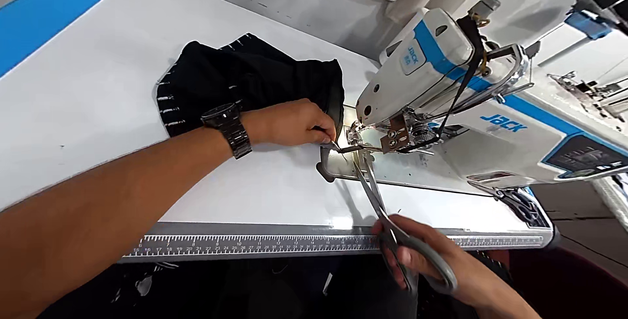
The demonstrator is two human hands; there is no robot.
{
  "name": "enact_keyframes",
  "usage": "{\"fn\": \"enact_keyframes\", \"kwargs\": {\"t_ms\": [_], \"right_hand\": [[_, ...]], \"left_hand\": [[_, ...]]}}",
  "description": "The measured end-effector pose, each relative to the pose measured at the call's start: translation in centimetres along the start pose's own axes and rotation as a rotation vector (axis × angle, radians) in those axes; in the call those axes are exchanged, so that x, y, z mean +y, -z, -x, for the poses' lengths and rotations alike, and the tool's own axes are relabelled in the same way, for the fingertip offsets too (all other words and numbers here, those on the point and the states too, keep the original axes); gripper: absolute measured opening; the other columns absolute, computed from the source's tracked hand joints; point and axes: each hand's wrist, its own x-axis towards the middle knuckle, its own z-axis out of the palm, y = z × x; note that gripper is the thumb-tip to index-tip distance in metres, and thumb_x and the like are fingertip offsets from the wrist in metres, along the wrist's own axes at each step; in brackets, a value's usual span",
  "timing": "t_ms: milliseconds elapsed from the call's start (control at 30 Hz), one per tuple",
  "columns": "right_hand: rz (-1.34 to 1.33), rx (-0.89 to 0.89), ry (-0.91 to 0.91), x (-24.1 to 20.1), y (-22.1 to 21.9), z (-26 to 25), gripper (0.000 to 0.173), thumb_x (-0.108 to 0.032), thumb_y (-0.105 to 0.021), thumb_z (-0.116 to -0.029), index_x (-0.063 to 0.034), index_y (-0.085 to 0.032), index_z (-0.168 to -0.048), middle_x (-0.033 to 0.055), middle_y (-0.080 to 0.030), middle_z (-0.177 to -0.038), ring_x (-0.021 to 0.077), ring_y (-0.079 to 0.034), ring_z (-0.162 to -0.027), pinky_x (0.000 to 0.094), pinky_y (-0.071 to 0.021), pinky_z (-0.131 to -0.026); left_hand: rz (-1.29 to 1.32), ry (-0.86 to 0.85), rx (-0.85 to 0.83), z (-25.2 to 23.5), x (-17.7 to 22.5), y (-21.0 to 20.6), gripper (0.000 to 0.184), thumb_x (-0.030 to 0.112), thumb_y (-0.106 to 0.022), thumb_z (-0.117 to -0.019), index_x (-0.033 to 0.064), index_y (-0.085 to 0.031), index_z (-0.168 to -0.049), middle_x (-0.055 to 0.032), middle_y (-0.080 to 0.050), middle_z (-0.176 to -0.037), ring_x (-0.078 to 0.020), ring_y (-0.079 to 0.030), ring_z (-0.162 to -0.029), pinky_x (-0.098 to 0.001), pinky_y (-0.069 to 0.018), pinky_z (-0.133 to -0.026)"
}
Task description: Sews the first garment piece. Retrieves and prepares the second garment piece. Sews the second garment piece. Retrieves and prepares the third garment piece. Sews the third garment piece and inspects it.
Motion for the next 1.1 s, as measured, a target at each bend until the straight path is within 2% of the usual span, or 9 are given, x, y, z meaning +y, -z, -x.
{"fn": "enact_keyframes", "kwargs": {"t_ms": [267, 400, 467, 533, 667, 800, 900, 967, 1100], "right_hand": [[0.124, 0.093, -0.087, -2.7, 0.7, -2.5, 0.057, -0.056, -0.083, -0.0808, -0.0140, -0.069, -0.117, -0.0019, -0.068, -0.073, 0.0083, -0.065, -0.054, 0.0229, -0.0574, -0.050], [0.342, 0.279, -0.033, -0.2, 2.4, 2.3, 0.069, -0.053, -0.085, -0.0778, -0.0151, -0.063, -0.130, -0.0003, -0.072, -0.081, 0.0123, -0.069, -0.061, 0.0301, -0.0601, -0.052], [0.478, 0.440, -0.036, 1.9, 4.9, 5.0, 0.066, -0.038, -0.086, -0.0797, -0.0148, -0.057, -0.135, 0.0028, -0.077, -0.095, 0.0186, -0.075, -0.074, 0.0390, -0.0649, -0.063], [0.715, 0.620, 0.016, 4.1, 7.5, 6.1, 0.048, -0.019, -0.076, -0.0829, -0.0109, -0.062, -0.128, 0.0056, -0.076, -0.100, 0.0225, -0.075, -0.082, 0.0472, -0.0639, -0.070], [1.104, 0.902, 0.209, 6.2, 9.2, 4.5, 0.022, 0.006, -0.067, -0.0886, -0.0054, -0.077, -0.105, 0.0177, -0.072, -0.121, 0.0409, -0.071, -0.106, 0.0638, -0.0571, -0.086], [0.987, 0.996, 0.411, 4.9, 2.5, 2.3, 0.015, -0.011, -0.070, -0.0930, -0.0048, -0.076, -0.104, 0.0169, -0.072, -0.118, 0.0402, -0.068, -0.110, 0.0617, -0.0556, -0.088], [0.719, 0.925, 0.573, 3.9, -6.4, -1.3, 0.070, -0.048, -0.077, -0.0858, -0.0003, -0.064, -0.134, 0.0244, -0.060, -0.140, 0.0447, -0.059, -0.126, 0.0635, -0.0506, -0.099], [0.480, 0.856, 0.630, 2.5, -10.5, -2.4, 0.088, -0.049, -0.080, -0.0791, -0.0018, -0.051, -0.148, 0.0220, -0.051, -0.151, 0.0393, -0.052, -0.137, 0.0593, -0.0473, -0.107], [-0.030, 0.628, 0.877, 1.6, -8.2, 6.2, 0.011, -0.014, -0.063, -0.1015, -0.0082, -0.070, -0.107, 0.0006, -0.076, -0.092, 0.0088, -0.073, -0.079, 0.0275, -0.0641, -0.070]], "left_hand": [[0.009, 0.012, -0.001, 0.0, -0.2, -0.1, 0.018, 0.022, -0.061, -0.1020, 0.0139, -0.077, -0.102, 0.0038, -0.075, -0.094, -0.0064, -0.068, -0.096, -0.0309, -0.0518, -0.093], [-0.191, 0.076, -0.014, 0.2, 1.2, 0.1, 0.031, 0.041, -0.061, -0.0979, 0.0147, -0.075, -0.089, 0.0012, -0.073, -0.101, -0.0122, -0.069, -0.092, -0.0409, -0.0565, -0.084], [-0.420, 0.280, -0.035, 0.3, 4.5, -0.4, 0.047, 0.050, -0.067, -0.0934, 0.0076, -0.072, -0.111, -0.0087, -0.072, -0.108, -0.0262, -0.071, -0.090, -0.0547, -0.0553, -0.081], [-0.558, 0.549, -0.084, 0.2, 8.3, -1.9, 0.054, 0.041, -0.072, -0.0924, 0.0043, -0.066, -0.132, -0.0158, -0.069, -0.118, -0.0363, -0.069, -0.099, -0.0635, -0.0490, -0.091], [-0.787, 0.690, -0.092, 1.4, 10.6, -4.1, 0.026, 0.005, -0.071, -0.0872, -0.0030, -0.069, -0.111, -0.0188, -0.070, -0.103, -0.0368, -0.068, -0.096, -0.0553, -0.0496, -0.087], [-0.756, 0.555, -0.028, 3.9, 14.7, -0.6, 0.010, 0.012, -0.068, -0.0884, 0.0059, -0.074, -0.083, -0.0091, -0.071, -0.084, -0.0284, -0.069, -0.085, -0.0499, -0.0521, -0.079], [-0.577, 0.336, 0.081, 2.4, 23.2, 5.8, 0.019, 0.014, -0.055, -0.0888, 0.0116, -0.070, -0.077, -0.0017, -0.066, -0.081, -0.0200, -0.065, -0.081, -0.0475, -0.0527, -0.074], [-0.485, 0.181, 0.118, 0.4, 27.9, 9.7, 0.023, 0.014, -0.048, -0.0909, 0.0162, -0.066, -0.077, 0.0074, -0.064, -0.080, -0.0036, -0.061, -0.075, -0.0261, -0.0520, -0.065], [-0.154, 0.037, 0.078, -3.1, 31.7, 15.2, 0.029, 0.008, -0.043, -0.0967, 0.0194, -0.064, -0.080, 0.0099, -0.068, -0.094, -0.0044, -0.065, -0.097, -0.0263, -0.0564, -0.088]]}}
